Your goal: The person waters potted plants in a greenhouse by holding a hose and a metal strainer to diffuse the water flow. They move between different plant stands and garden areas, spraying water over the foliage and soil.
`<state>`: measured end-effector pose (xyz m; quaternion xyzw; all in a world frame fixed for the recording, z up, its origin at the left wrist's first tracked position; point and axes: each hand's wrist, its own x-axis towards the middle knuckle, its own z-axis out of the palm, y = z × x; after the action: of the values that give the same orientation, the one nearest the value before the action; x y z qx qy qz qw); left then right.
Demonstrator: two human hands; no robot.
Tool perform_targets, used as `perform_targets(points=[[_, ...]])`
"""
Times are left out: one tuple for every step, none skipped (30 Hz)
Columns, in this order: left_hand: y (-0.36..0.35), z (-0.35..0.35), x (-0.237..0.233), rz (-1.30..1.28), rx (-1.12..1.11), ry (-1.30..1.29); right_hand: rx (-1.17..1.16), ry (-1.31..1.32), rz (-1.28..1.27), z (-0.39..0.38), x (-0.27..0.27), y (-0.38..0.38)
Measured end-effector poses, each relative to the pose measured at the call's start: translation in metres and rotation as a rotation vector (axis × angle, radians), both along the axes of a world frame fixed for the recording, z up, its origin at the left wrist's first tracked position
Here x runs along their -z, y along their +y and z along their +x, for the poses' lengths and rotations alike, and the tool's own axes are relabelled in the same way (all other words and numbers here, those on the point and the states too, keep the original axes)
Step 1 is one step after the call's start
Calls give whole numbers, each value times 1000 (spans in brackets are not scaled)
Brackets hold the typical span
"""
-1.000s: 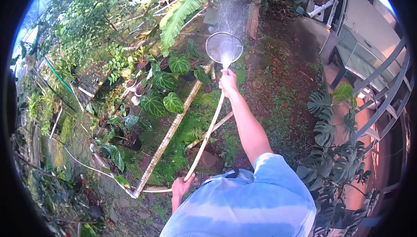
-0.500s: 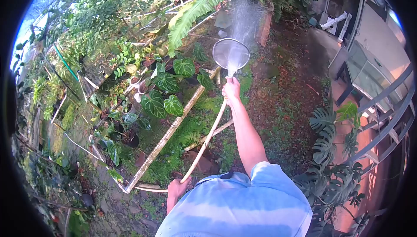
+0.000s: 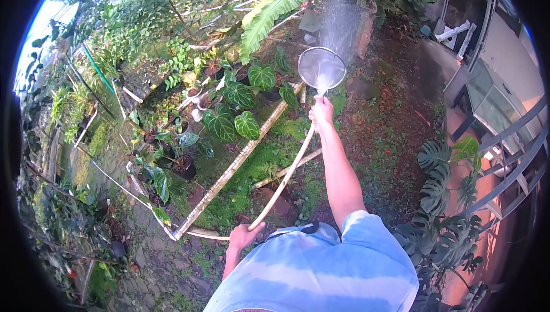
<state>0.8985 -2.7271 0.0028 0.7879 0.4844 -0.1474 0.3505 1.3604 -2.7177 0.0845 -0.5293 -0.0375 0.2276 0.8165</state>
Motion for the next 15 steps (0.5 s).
perform_targets(points=[[0, 1, -9, -27, 23, -25, -3, -3, -4, -5, 0, -1], [0, 1, -14, -53, 48, -52, -3, -8, -7, -10, -1, -2], [2, 1, -10, -41, 81, -49, -3, -15, -11, -12, 0, -3], [3, 1, -8, -41, 81, -57, 0, -23, -7, -14, 0, -4], [2, 1, -6, -43, 81, -66, 4, -30, -5, -15, 1, -5], [1, 1, -6, -46, 80, -75, 5, -38, -3, -16, 0, -7], [0, 1, -12, -40, 84, -80, 24, -32, -7, -17, -2, -8], [-1, 0, -11, -42, 89, -80, 26, -43, -17, -18, -3, -9], [0, 0, -11, -42, 95, -79, 30, -52, -25, -20, -5, -11], [0, -1, -12, -42, 102, -78, 34, -62, -33, -23, -8, -13], [0, -1, -14, -49, 106, -76, 36, -68, -28, -26, -10, -15], [-1, -1, -19, -57, 108, -76, 36, -76, -24, -27, -11, -15], [-1, -1, -22, -65, 110, -75, 36, -83, -20, -29, -12, -16], [0, -2, -17, -64, 107, -68, 44, -86, -24, -30, -13, -16], [3, -3, -12, -63, 104, -63, 51, -89, -28, -30, -15, -16]])
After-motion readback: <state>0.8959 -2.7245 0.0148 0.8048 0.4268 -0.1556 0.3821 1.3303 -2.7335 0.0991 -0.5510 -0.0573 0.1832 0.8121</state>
